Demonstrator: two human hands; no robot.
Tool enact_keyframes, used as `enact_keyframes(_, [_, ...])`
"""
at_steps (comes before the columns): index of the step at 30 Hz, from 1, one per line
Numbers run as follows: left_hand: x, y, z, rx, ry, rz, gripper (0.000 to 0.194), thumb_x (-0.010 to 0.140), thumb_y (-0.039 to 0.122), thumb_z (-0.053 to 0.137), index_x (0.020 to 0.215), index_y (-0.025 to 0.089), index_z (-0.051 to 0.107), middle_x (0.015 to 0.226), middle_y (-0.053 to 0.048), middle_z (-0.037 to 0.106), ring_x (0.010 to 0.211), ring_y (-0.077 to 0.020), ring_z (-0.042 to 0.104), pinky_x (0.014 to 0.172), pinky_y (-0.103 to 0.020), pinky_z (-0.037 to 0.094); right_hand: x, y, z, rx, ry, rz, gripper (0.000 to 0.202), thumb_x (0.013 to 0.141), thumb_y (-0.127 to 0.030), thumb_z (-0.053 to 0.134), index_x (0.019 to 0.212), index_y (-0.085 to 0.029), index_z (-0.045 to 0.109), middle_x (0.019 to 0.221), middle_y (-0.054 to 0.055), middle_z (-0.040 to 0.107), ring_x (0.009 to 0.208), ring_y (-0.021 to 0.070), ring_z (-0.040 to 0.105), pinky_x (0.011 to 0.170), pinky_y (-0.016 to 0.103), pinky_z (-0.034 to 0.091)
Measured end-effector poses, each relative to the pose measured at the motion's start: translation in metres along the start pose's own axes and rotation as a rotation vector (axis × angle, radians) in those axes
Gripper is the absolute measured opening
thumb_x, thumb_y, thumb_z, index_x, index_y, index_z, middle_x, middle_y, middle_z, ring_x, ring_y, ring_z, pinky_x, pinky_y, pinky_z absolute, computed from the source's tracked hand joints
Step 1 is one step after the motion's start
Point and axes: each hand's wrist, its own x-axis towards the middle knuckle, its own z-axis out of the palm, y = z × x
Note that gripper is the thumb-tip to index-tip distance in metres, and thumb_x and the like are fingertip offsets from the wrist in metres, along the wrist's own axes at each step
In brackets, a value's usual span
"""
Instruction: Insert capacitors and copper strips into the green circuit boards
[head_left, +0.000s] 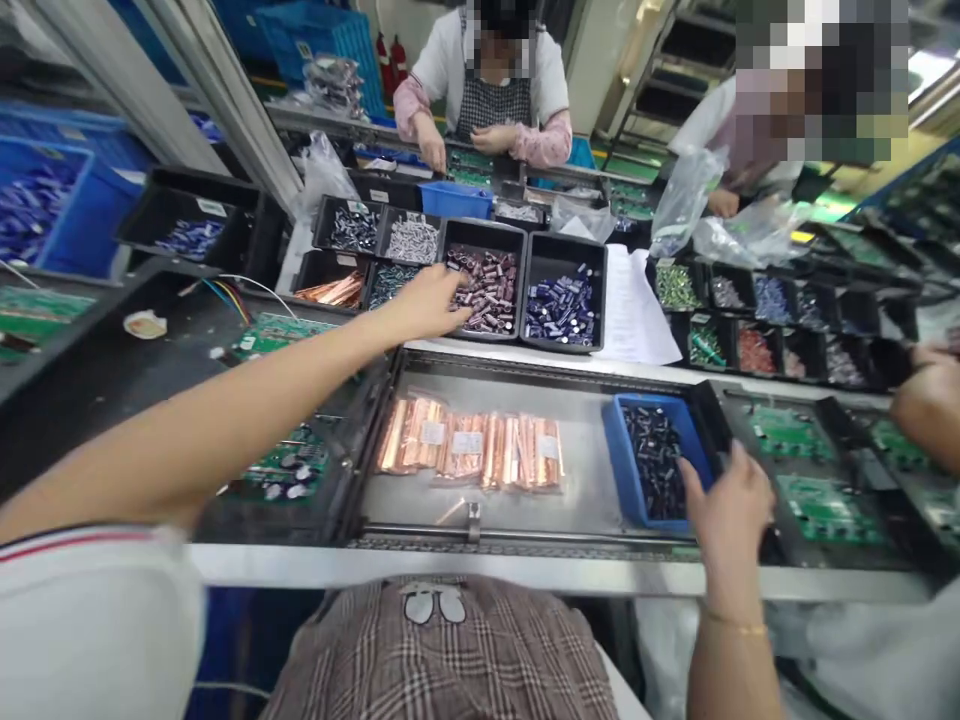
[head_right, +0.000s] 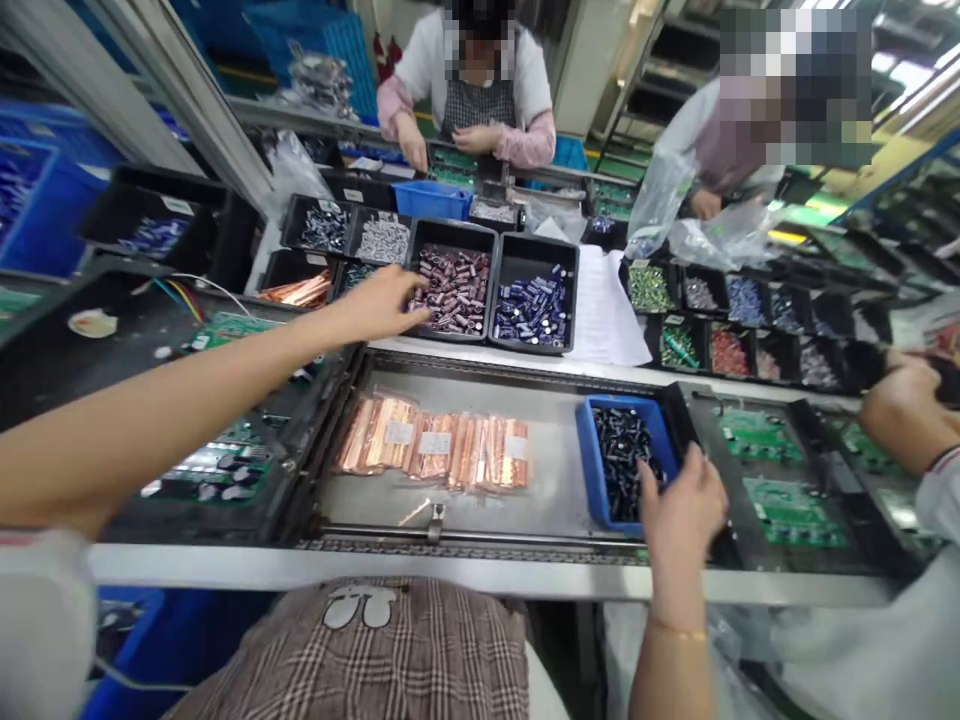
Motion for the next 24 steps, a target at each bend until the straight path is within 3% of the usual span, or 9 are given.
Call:
enact_keyframes(2, [0.044, 0.026, 0.033, -0.04, -0.086, -0.148, 0.072, 0.086, 0.049, 0.051, 0.148, 0.016, 0.033, 0.143, -0.02, 0.037, 0.13, -0.0365, 0.037, 0.106, -0.045, 0.031, -0.003, 0.055, 0.0, -0.175, 0.023, 0.11, 0.083, 0.082, -0.055, 0.054, 0.138, 0.004, 0.038, 0.127, 0.037, 0.049, 0.12, 0.0498, 0.048, 0.093, 0.064, 0.04])
enact_keyframes(5, [0.08, 0.049, 0.078, -0.084, -0.133, -0.245, 0.072, 0.088, 0.051, 0.047, 0.151, 0.02, 0.03, 0.148, -0.023, 0.03, 0.13, -0.0473, 0.033, 0.101, -0.063, 0.027, -0.013, 0.094, 0.004, -0.254, -0.135, 0.16, 0.074, 0.082, -0.061, 0.045, 0.127, -0.003, 0.052, 0.114, 0.032, 0.06, 0.106, 0.0471, 0.058, 0.083, 0.062, 0.045])
enact_keyframes(8, [0.094, 0.051, 0.105, -0.097, -0.105, -0.25, 0.06, 0.092, 0.049, 0.035, 0.15, 0.034, 0.03, 0.154, -0.016, 0.024, 0.13, -0.0484, 0.032, 0.099, -0.07, 0.019, -0.017, 0.103, 0.005, -0.278, -0.18, 0.185, 0.066, 0.084, -0.061, 0.038, 0.119, -0.009, 0.059, 0.114, 0.026, 0.063, 0.103, 0.044, 0.061, 0.082, 0.058, 0.047])
enact_keyframes(12, [0.106, 0.035, 0.113, -0.09, -0.063, -0.185, 0.057, 0.091, 0.053, 0.034, 0.148, 0.043, 0.031, 0.156, -0.009, 0.018, 0.128, -0.0458, 0.034, 0.098, -0.066, 0.025, -0.01, 0.095, -0.002, -0.172, -0.315, 0.058, 0.054, 0.083, -0.056, 0.039, 0.104, -0.014, 0.066, 0.117, 0.019, 0.064, 0.107, 0.0391, 0.061, 0.086, 0.052, 0.05])
enact_keyframes(14, [0.111, 0.03, 0.114, -0.079, -0.043, -0.161, 0.057, 0.091, 0.052, 0.036, 0.147, 0.04, 0.034, 0.155, -0.01, 0.018, 0.131, -0.0456, 0.029, 0.098, -0.063, 0.028, -0.007, 0.075, -0.007, -0.062, -0.421, -0.04, 0.047, 0.082, -0.054, 0.042, 0.094, -0.017, 0.068, 0.115, 0.015, 0.065, 0.104, 0.0348, 0.063, 0.086, 0.048, 0.051])
enact_keyframes(16, [0.115, 0.028, 0.116, -0.072, -0.025, -0.144, 0.056, 0.091, 0.051, 0.035, 0.145, 0.035, 0.039, 0.152, -0.014, 0.021, 0.131, -0.0455, 0.027, 0.097, -0.061, 0.03, -0.008, 0.037, -0.011, 0.064, -0.534, -0.152, 0.039, 0.084, -0.05, 0.045, 0.088, -0.019, 0.067, 0.113, 0.012, 0.065, 0.1, 0.0295, 0.064, 0.084, 0.043, 0.052])
enact_keyframes(18, [0.116, 0.027, 0.116, -0.057, -0.011, -0.128, 0.055, 0.092, 0.051, 0.034, 0.142, 0.029, 0.044, 0.149, -0.017, 0.026, 0.129, -0.045, 0.03, 0.097, -0.058, 0.032, -0.013, -0.014, -0.014, 0.143, -0.635, -0.282, 0.029, 0.088, -0.041, 0.044, 0.089, -0.019, 0.063, 0.111, 0.011, 0.064, 0.097, 0.0242, 0.065, 0.083, 0.038, 0.052])
enact_keyframes(21, [0.116, 0.025, 0.114, -0.016, -0.023, -0.089, 0.055, 0.093, 0.053, 0.032, 0.14, 0.027, 0.047, 0.145, -0.017, 0.029, 0.123, -0.0413, 0.041, 0.097, -0.052, 0.034, -0.022, -0.098, -0.014, 0.171, -0.756, -0.473, 0.016, 0.091, -0.029, 0.045, 0.082, -0.021, 0.055, 0.105, 0.008, 0.061, 0.078, 0.0172, 0.064, 0.07, 0.031, 0.051])
enact_keyframes(24, [0.116, 0.019, 0.109, 0.012, -0.075, -0.029, 0.058, 0.093, 0.055, 0.03, 0.142, 0.028, 0.044, 0.142, -0.018, 0.032, 0.115, -0.0377, 0.05, 0.095, -0.048, 0.036, -0.033, -0.168, -0.009, 0.195, -0.802, -0.679, 0.009, 0.09, -0.025, 0.049, 0.086, -0.019, 0.054, 0.095, 0.006, 0.06, 0.077, 0.0167, 0.062, 0.07, 0.03, 0.051])
